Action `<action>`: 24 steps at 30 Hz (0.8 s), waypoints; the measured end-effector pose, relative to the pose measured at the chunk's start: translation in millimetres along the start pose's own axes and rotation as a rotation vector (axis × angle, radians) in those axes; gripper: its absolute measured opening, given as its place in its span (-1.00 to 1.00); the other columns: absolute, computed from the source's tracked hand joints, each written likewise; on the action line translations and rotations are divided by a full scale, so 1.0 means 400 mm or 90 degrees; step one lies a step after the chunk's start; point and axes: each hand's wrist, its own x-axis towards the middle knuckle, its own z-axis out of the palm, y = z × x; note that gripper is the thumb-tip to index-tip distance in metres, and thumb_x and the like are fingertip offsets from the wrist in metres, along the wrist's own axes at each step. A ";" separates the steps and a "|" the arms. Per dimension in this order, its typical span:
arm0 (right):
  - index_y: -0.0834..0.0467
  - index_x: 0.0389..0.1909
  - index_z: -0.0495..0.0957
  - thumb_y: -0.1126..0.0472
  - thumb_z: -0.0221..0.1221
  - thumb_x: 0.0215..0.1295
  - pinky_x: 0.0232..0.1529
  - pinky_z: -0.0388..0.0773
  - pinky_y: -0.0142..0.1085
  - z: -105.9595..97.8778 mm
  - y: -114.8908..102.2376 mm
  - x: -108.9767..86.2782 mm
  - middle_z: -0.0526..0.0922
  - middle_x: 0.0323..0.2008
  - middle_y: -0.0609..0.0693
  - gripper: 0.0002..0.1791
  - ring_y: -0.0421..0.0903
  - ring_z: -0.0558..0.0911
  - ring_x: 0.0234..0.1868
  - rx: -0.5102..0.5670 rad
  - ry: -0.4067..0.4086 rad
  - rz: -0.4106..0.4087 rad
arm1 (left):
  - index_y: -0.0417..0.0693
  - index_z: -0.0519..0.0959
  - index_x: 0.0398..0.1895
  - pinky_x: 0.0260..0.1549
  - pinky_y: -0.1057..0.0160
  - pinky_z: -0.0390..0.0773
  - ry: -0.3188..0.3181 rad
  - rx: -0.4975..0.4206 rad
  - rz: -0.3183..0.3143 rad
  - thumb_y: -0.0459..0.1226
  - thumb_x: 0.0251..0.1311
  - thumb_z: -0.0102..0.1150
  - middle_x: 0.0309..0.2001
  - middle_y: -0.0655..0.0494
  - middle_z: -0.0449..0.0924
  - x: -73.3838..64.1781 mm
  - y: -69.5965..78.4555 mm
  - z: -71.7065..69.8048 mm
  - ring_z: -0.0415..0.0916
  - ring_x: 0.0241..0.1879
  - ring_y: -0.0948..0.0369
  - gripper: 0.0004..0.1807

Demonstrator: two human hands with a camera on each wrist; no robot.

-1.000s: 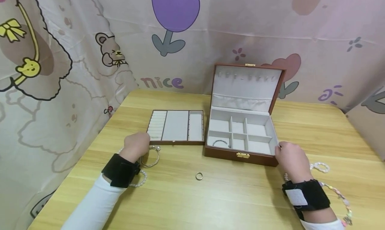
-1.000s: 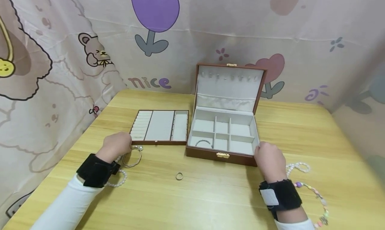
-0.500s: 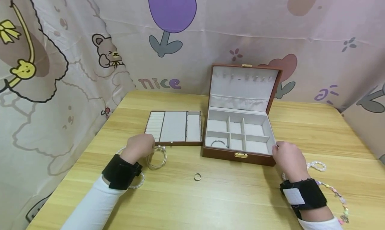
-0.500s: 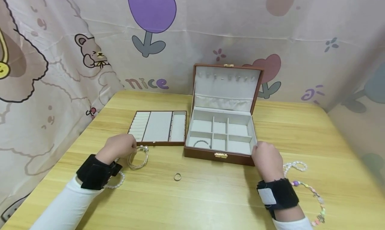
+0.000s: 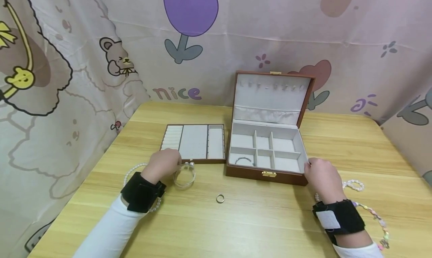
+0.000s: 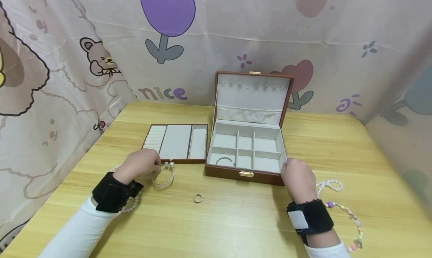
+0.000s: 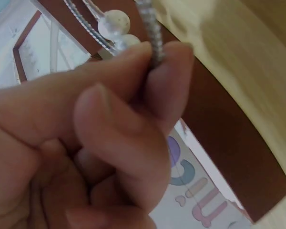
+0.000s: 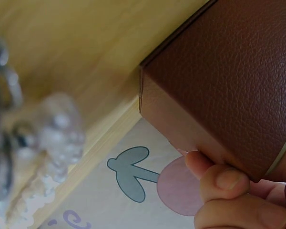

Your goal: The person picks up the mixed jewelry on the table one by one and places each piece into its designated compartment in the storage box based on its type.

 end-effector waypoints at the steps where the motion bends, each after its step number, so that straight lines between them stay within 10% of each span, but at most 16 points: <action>1: 0.46 -0.38 0.56 0.31 -0.01 0.23 -0.67 0.34 -0.28 0.000 0.000 0.000 0.53 -0.66 0.14 -0.73 -0.07 0.43 -0.65 0.000 -0.001 0.001 | -0.07 0.61 -0.62 -0.59 0.28 0.37 -0.001 0.003 0.004 -0.27 0.09 0.19 -0.58 0.14 0.54 0.001 0.005 -0.001 0.39 -0.56 0.23 -0.83; 10: 0.46 -0.38 0.56 0.31 -0.01 0.23 -0.66 0.35 -0.27 -0.001 0.001 -0.002 0.53 -0.66 0.14 -0.73 -0.07 0.44 -0.65 0.001 0.000 0.001 | -0.06 0.51 -0.76 -0.64 0.35 0.22 -0.001 -0.018 0.043 -0.28 0.10 0.19 -0.71 0.22 0.27 0.009 0.053 -0.008 0.24 -0.63 0.26 -0.72; 17: 0.45 -0.41 0.57 0.32 -0.01 0.23 -0.67 0.34 -0.28 -0.004 -0.003 -0.002 0.53 -0.67 0.12 -0.74 -0.07 0.43 -0.65 0.002 0.004 0.003 | -0.03 0.66 -0.52 -0.56 0.30 0.39 -0.008 -0.010 0.048 -0.26 0.10 0.19 -0.50 0.17 0.58 0.020 0.084 -0.010 0.41 -0.52 0.24 -0.88; 24: 0.45 -0.40 0.57 0.32 -0.01 0.23 -0.66 0.35 -0.28 0.000 -0.004 0.000 0.53 -0.66 0.12 -0.74 -0.08 0.43 -0.65 0.003 0.002 0.004 | -0.02 0.57 -0.69 -0.65 0.37 0.25 0.001 -0.029 0.086 -0.26 0.10 0.19 -0.67 0.25 0.40 0.025 0.120 -0.024 0.29 -0.62 0.28 -0.77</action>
